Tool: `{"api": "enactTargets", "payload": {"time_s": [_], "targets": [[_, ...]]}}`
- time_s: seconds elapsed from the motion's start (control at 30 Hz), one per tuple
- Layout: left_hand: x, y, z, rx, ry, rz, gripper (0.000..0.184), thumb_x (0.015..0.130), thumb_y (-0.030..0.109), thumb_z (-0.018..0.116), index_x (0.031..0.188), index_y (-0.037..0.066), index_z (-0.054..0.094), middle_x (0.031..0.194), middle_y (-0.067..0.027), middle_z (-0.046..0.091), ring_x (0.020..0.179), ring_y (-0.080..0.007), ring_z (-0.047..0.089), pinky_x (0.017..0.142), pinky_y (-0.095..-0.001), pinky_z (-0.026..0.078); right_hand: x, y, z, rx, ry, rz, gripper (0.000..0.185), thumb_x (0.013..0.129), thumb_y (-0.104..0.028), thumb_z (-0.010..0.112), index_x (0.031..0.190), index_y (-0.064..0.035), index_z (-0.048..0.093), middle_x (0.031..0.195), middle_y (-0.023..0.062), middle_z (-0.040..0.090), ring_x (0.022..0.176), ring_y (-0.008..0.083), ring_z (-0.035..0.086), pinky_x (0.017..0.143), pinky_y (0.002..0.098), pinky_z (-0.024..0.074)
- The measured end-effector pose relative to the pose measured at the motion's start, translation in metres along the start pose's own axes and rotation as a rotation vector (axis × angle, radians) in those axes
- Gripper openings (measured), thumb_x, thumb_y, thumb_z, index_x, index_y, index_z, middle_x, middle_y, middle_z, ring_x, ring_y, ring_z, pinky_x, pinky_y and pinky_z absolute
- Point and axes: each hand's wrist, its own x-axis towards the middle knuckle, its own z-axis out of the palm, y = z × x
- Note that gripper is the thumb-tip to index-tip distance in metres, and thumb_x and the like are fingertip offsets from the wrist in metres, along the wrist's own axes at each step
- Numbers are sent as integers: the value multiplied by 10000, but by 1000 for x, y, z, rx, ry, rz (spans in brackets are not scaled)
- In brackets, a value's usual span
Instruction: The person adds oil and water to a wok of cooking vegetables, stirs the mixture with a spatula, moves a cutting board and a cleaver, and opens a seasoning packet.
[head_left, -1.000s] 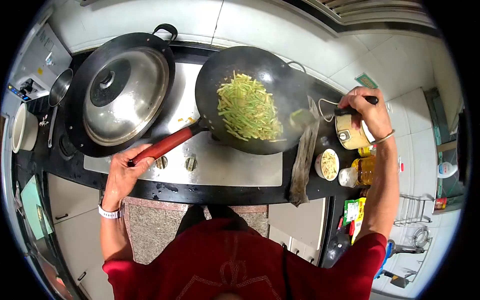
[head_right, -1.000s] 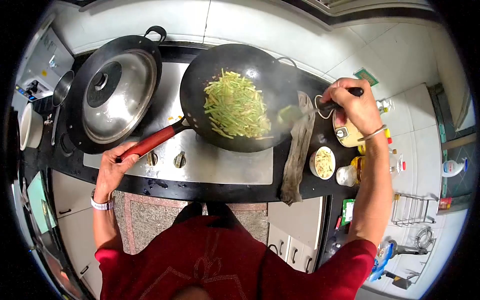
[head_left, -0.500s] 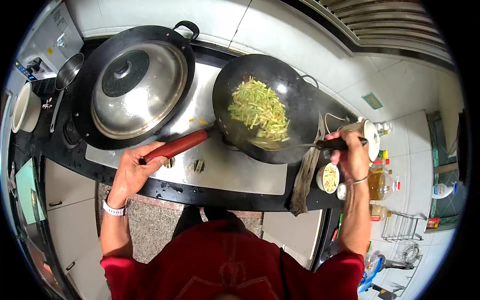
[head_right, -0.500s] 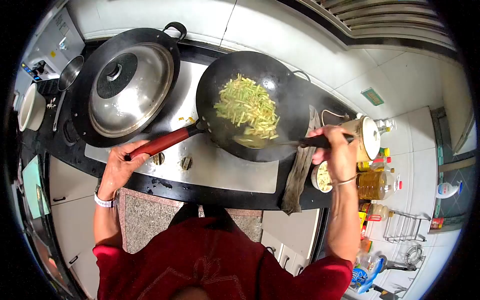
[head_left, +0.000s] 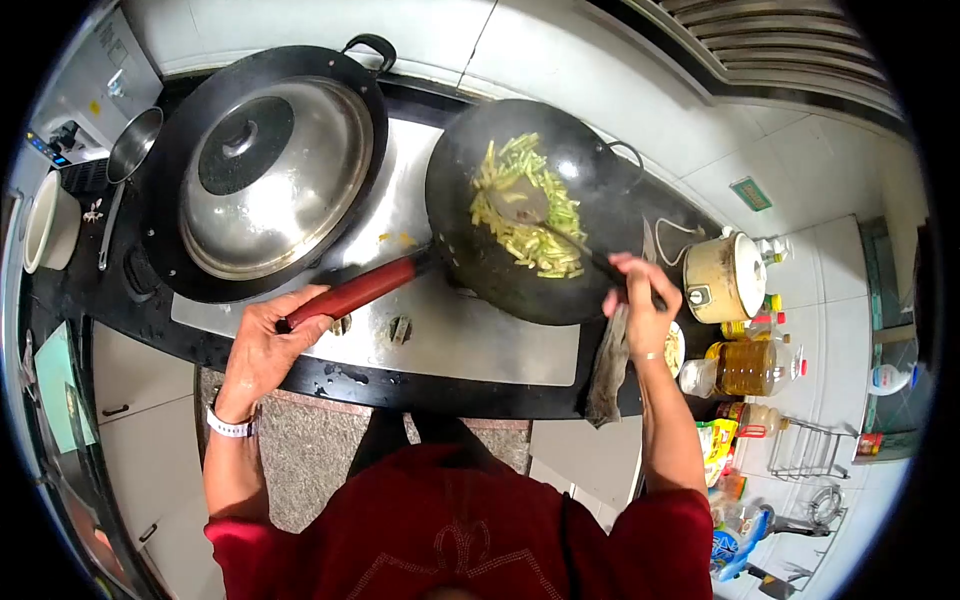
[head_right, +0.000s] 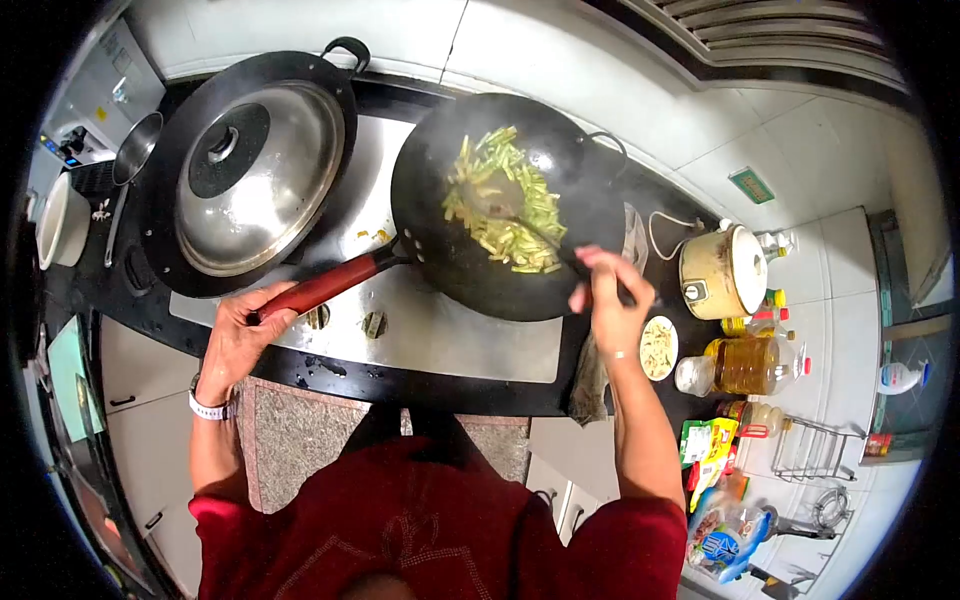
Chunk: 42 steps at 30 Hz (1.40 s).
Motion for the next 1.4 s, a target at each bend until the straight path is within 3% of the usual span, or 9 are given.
{"api": "enactTargets", "payload": {"time_s": [0.27,0.53,0.73,0.87,1.0,1.23,1.27,1.33,1.4], "targets": [[3,4,3,-13,-3,-3,315,874,61,712,1177,-16,669,870,17,656,768,-50,520,710,-216,458,-14,-3,4,-5,45,68,146,941,-30,533,897,37,655,1008,132,696,451,104,532,405,246,425],[3,3,1,30,-35,38,304,884,85,703,1171,-12,673,870,2,661,779,-54,531,717,-223,460,31,-177,-31,-494,-106,245,236,843,-143,546,750,40,662,781,123,680,411,135,511,360,255,420],[1,8,0,12,-28,2,324,879,94,709,1181,-18,669,890,-21,677,804,-69,557,758,-234,474,68,-128,1,-490,-19,274,245,861,-163,582,792,59,662,692,112,646,409,151,524,394,276,425],[1,3,0,-9,-21,12,334,870,86,715,1178,-32,666,896,-43,687,818,-80,572,786,-246,482,44,-137,-8,-377,-22,114,235,887,-138,543,848,48,681,814,105,690,458,141,561,421,266,458],[1,7,0,-7,-21,32,344,862,76,718,1179,-45,662,918,-55,702,839,-86,587,808,-252,485,41,-139,-42,-620,-98,163,232,888,-135,557,824,34,702,760,78,684,456,132,579,436,251,473],[1,5,1,-17,0,-15,356,853,56,724,1184,-54,655,924,-62,706,858,-87,593,829,-255,488,79,-72,20,-375,-143,31,144,878,-87,604,864,6,713,774,47,680,620,128,647,560,264,529],[1,8,-1,-11,-6,-14,358,852,56,726,1184,-56,653,922,-62,704,858,-88,592,832,-255,488,85,-57,19,-505,-316,-307,124,860,-68,620,869,28,699,798,77,703,735,141,670,679,286,543],[0,9,0,-19,-15,-18,362,850,56,729,1184,-62,650,920,-61,701,857,-90,591,837,-255,488,75,-98,35,-632,-498,-609,116,847,-49,623,873,45,685,822,101,716,799,143,674,765,290,534],[1,5,1,-27,-14,-10,362,850,66,736,1179,-59,655,912,-57,698,854,-89,589,834,-256,489,84,-98,31,-547,-294,-374,152,874,-82,600,866,42,687,827,85,713,710,162,670,685,288,542]]}}
